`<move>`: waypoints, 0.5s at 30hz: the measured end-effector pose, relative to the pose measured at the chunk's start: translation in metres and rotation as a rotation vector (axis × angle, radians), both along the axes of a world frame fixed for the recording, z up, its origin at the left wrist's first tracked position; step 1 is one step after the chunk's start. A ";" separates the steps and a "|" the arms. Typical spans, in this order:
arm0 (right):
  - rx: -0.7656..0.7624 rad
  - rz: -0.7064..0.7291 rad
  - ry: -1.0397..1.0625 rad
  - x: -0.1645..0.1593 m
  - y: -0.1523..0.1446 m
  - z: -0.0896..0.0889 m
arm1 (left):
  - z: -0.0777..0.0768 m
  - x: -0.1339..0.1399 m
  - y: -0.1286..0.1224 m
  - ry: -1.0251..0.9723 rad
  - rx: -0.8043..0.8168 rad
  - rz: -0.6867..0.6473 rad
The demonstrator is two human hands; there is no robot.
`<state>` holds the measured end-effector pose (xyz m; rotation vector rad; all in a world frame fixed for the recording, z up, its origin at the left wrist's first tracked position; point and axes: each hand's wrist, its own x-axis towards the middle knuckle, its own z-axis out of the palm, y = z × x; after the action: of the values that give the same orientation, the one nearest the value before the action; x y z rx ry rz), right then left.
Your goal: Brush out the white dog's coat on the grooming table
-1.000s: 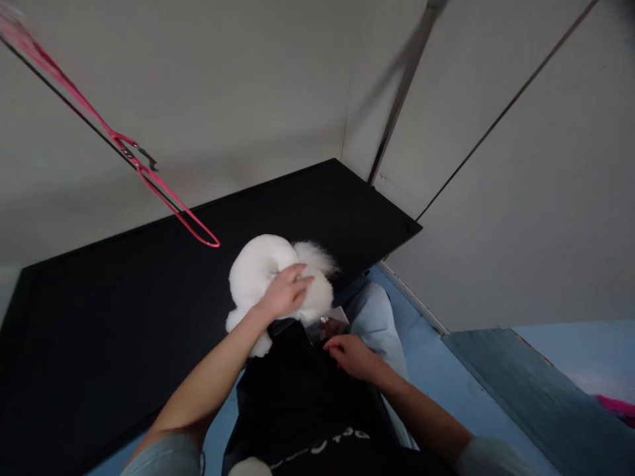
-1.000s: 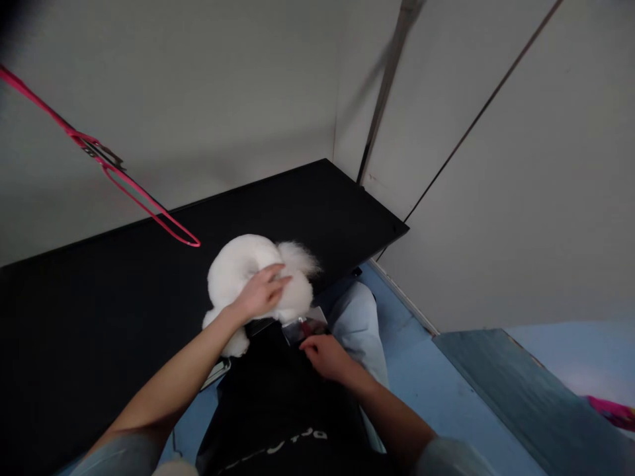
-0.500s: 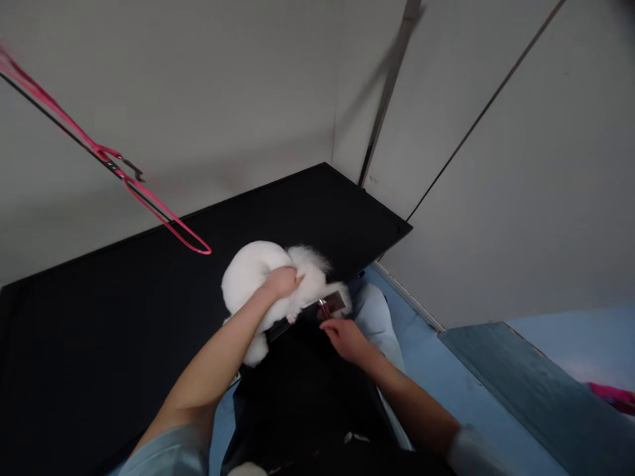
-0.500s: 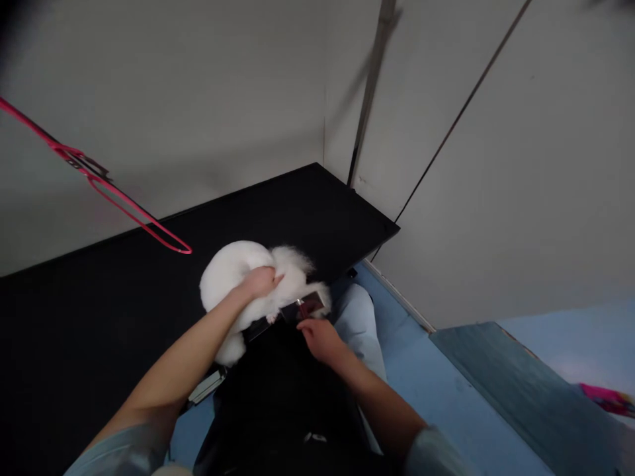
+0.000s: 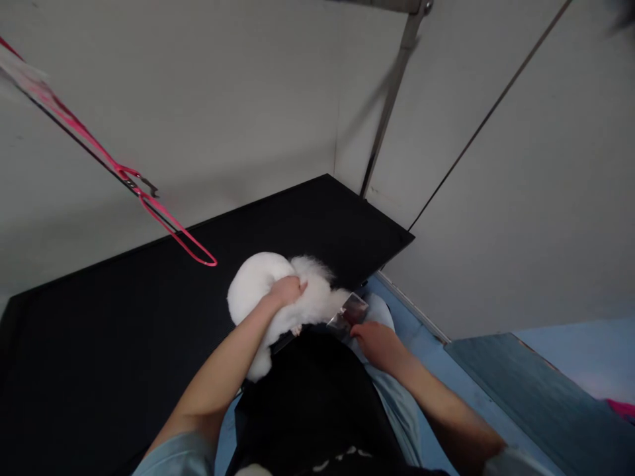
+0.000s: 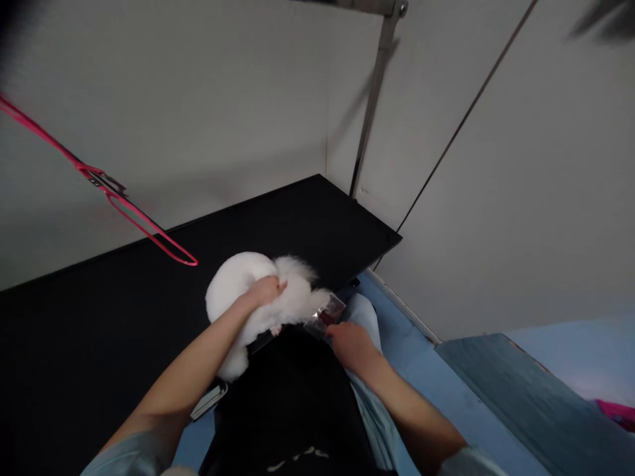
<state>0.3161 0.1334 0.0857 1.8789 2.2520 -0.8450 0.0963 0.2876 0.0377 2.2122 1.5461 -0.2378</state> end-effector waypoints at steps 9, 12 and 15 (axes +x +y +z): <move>-0.016 0.088 -0.023 -0.020 0.013 0.003 | 0.005 -0.012 0.008 0.028 -0.064 0.023; 0.000 0.025 -0.066 -0.009 0.002 0.008 | 0.004 -0.013 0.008 0.003 -0.067 0.015; 0.036 0.154 0.003 -0.037 0.006 0.009 | 0.003 -0.010 0.008 0.004 -0.060 0.011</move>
<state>0.2791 0.1399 0.0947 1.6912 2.3924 -0.7896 0.0860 0.2957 0.0403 2.1583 1.5326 -0.2814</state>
